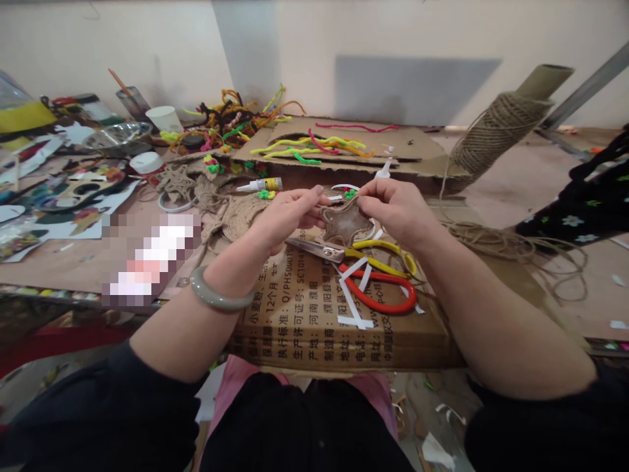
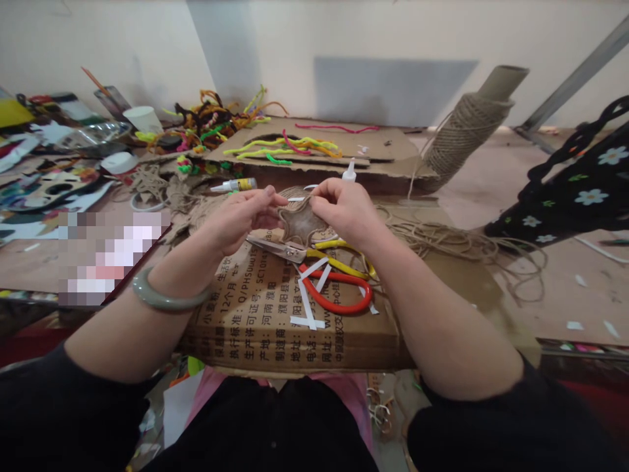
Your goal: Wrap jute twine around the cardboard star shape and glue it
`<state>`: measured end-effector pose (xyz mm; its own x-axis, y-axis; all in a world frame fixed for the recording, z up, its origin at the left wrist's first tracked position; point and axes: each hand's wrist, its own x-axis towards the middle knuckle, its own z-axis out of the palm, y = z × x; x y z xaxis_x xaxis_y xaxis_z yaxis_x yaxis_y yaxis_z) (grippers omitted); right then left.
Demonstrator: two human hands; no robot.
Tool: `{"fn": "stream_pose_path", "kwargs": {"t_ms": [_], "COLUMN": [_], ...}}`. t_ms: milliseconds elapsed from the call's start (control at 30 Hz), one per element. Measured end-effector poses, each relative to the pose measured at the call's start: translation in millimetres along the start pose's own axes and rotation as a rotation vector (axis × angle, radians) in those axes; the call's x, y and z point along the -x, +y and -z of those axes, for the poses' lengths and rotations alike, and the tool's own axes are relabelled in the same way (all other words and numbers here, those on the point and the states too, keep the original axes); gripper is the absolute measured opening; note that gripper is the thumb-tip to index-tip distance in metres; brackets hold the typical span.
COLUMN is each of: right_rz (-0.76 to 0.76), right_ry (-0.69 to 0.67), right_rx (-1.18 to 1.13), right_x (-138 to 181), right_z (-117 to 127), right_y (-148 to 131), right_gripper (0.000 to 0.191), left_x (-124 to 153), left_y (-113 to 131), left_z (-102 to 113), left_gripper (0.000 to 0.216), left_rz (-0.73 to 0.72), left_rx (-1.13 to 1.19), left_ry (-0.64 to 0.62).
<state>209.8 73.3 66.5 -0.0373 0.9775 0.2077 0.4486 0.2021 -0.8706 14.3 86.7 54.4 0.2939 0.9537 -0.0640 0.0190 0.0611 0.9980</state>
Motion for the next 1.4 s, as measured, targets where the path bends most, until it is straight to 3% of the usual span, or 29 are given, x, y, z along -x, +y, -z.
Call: {"fn": "stream_pose_path", "kwargs": {"t_ms": [367, 833, 1400], "right_rz": [-0.007, -0.021, -0.005], "right_ry": [0.088, 0.046, 0.027], "right_rx": [-0.151, -0.142, -0.128], "right_x": [-7.7, -3.1, -2.2], "right_z": [-0.2, -1.8, -2.3], "right_y": [5.4, -0.7, -0.7], "right_gripper": [0.009, 0.011, 0.012], "left_x": [0.6, 2.2, 2.7], "left_y": [-1.8, -1.1, -2.6], "left_z": [-2.2, -7.6, -7.4], "left_gripper": [0.014, 0.009, 0.012], "left_rz": [-0.015, -0.054, -0.067], "left_rx": [-0.03, -0.074, -0.083], "left_ry": [-0.079, 0.002, 0.016]}}
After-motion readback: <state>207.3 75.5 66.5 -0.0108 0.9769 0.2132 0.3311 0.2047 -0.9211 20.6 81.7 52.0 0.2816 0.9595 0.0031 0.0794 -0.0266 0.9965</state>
